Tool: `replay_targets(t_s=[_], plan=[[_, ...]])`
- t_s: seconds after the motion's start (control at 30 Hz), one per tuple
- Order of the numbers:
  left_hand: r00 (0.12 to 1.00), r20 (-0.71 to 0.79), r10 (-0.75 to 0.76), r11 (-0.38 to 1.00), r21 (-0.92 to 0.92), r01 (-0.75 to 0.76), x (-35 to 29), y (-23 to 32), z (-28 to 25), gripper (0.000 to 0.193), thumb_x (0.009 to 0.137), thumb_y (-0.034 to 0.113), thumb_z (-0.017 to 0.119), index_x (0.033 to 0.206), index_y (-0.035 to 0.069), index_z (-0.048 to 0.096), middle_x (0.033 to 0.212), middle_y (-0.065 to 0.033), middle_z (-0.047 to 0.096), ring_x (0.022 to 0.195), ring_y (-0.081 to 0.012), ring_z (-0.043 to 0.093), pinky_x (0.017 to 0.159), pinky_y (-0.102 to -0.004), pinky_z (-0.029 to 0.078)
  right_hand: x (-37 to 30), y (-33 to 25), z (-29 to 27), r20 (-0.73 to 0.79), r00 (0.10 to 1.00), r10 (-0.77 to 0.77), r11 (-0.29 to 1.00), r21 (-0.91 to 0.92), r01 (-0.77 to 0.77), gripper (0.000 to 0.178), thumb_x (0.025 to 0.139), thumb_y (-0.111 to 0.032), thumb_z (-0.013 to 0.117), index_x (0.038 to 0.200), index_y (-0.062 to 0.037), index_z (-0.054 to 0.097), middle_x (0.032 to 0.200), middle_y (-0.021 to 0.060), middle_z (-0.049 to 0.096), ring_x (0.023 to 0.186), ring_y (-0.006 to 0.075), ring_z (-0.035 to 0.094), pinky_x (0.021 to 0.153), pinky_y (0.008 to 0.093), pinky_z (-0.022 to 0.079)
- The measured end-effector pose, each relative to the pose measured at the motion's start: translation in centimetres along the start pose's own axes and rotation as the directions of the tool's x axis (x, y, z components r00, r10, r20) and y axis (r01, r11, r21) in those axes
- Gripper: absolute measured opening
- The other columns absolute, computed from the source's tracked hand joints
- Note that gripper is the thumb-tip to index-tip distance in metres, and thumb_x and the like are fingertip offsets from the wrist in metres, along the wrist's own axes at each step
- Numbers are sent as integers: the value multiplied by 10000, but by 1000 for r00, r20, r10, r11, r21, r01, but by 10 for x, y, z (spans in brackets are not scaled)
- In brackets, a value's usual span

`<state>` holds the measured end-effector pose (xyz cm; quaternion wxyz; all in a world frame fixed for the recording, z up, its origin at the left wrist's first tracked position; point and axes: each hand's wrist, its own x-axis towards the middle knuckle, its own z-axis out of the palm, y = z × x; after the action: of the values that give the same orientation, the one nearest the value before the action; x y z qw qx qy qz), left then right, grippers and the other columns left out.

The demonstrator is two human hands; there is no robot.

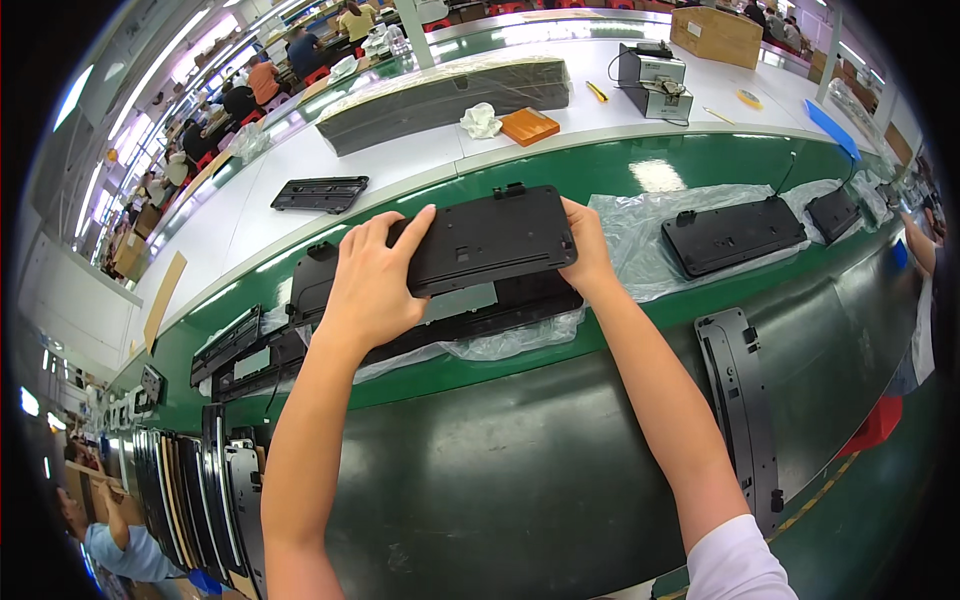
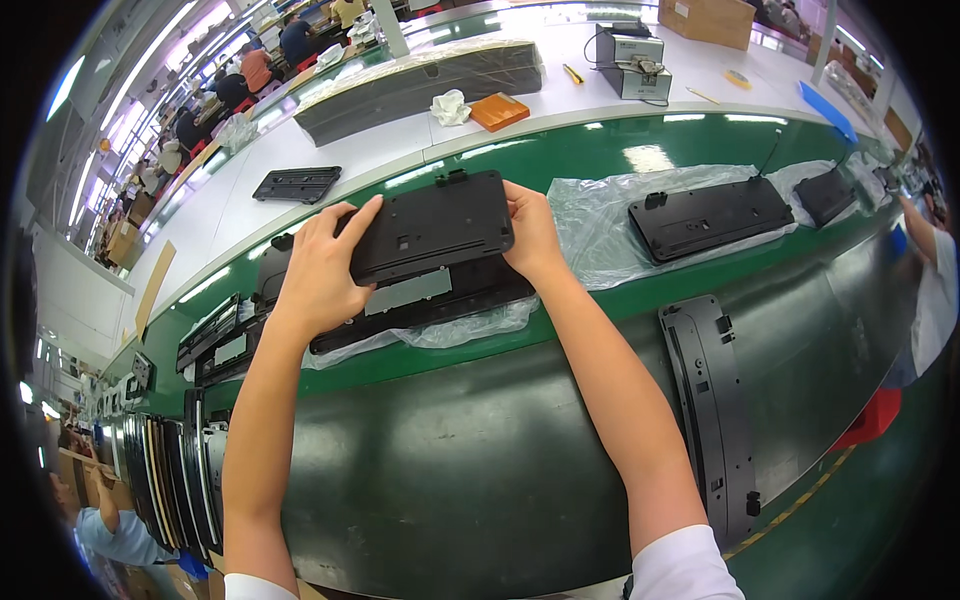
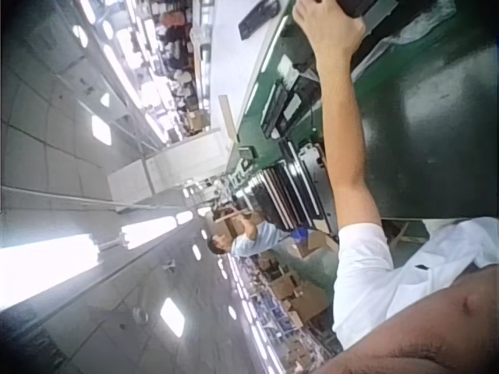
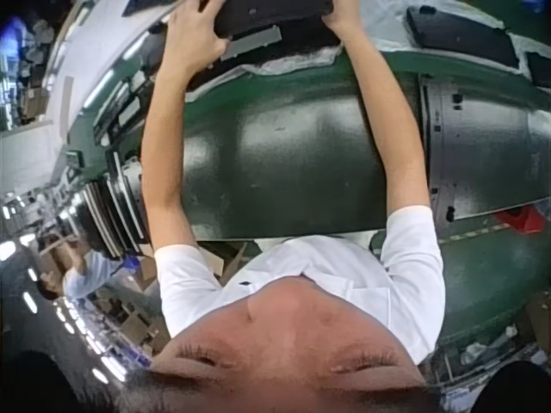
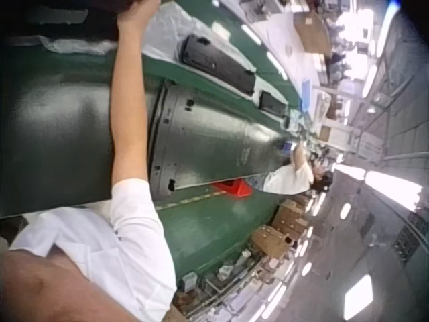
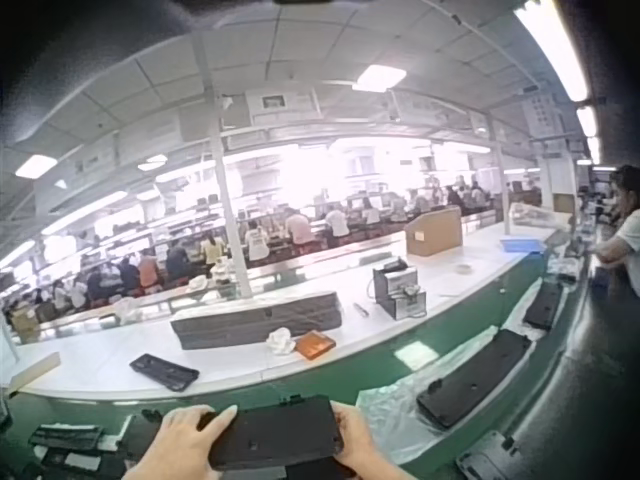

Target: The person picks up a black plastic component, places it into another black housing, and presses them together by hand. They repeat this process with several electronic components on a green assembly belt.

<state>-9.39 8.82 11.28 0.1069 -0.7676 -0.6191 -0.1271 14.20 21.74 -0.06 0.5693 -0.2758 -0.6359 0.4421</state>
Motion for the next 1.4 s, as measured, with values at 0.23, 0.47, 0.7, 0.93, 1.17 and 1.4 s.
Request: replay_targets(t_s=[0.23, 0.47, 0.7, 0.93, 1.17, 1.4], plan=[[991, 126, 34, 999, -30, -30, 9, 5, 4, 903, 760, 226, 875, 1567, 162, 475, 1400, -212, 529, 1300, -435, 509, 1157, -502, 396, -2, 7, -6, 13, 994, -107, 962, -252, 107, 217, 801, 56, 704, 1016, 31, 696, 935, 97, 757, 866, 90, 667, 764, 288, 533], [965, 263, 25, 981, -192, 27, 15, -10, 12, 851, 837, 406, 830, 1568, 153, 474, 1370, -237, 560, 1249, -422, 563, 1113, -485, 438, 4, -2, -30, 67, 947, 315, 866, -428, -258, 218, 775, -63, 846, 944, 31, 746, 781, 141, 754, 701, 223, 734, 700, 354, 567], [914, 405, 14, 983, -171, 61, 21, 4, 21, 884, 846, 450, 827, 1584, 146, 448, 1374, -234, 556, 1268, -414, 556, 1102, -479, 455, 2, 19, -48, 96, 991, 97, 725, -689, -4, 155, 826, -69, 803, 955, 14, 779, 873, 165, 784, 811, 230, 761, 751, 361, 577], [905, 425, -9, 994, -96, 55, 12, 20, 49, 976, 809, 569, 833, 1600, 160, 432, 1468, -237, 447, 1363, -444, 447, 1170, -519, 386, 12, 22, -79, 1, 885, 465, 872, -172, -458, 220, 930, -155, 684, 1040, 1, 791, 902, 175, 782, 826, 226, 760, 796, 352, 592], [915, 404, -17, 1000, -12, 24, 11, 40, 67, 1055, 790, 637, 824, 1597, 91, 420, 1456, -263, 446, 1386, -447, 413, 1192, -549, 329, 8, 3, -74, 6, 894, 449, 624, -718, -308, 257, 941, -189, 664, 1098, -28, 789, 1103, 220, 768, 1034, 396, 731, 967, 457, 568], [918, 397, -10, 1000, 1, 10, 18, 50, 77, 1082, 791, 681, 797, 1604, 81, 408, 1456, -273, 448, 1381, -449, 421, 1192, -551, 323, -18, 19, -54, -1, 914, 405, 461, -864, -205, 353, 980, -191, 612, 1318, -119, 689, 1254, 252, 671, 1112, 456, 681, 983, 516, 551]])
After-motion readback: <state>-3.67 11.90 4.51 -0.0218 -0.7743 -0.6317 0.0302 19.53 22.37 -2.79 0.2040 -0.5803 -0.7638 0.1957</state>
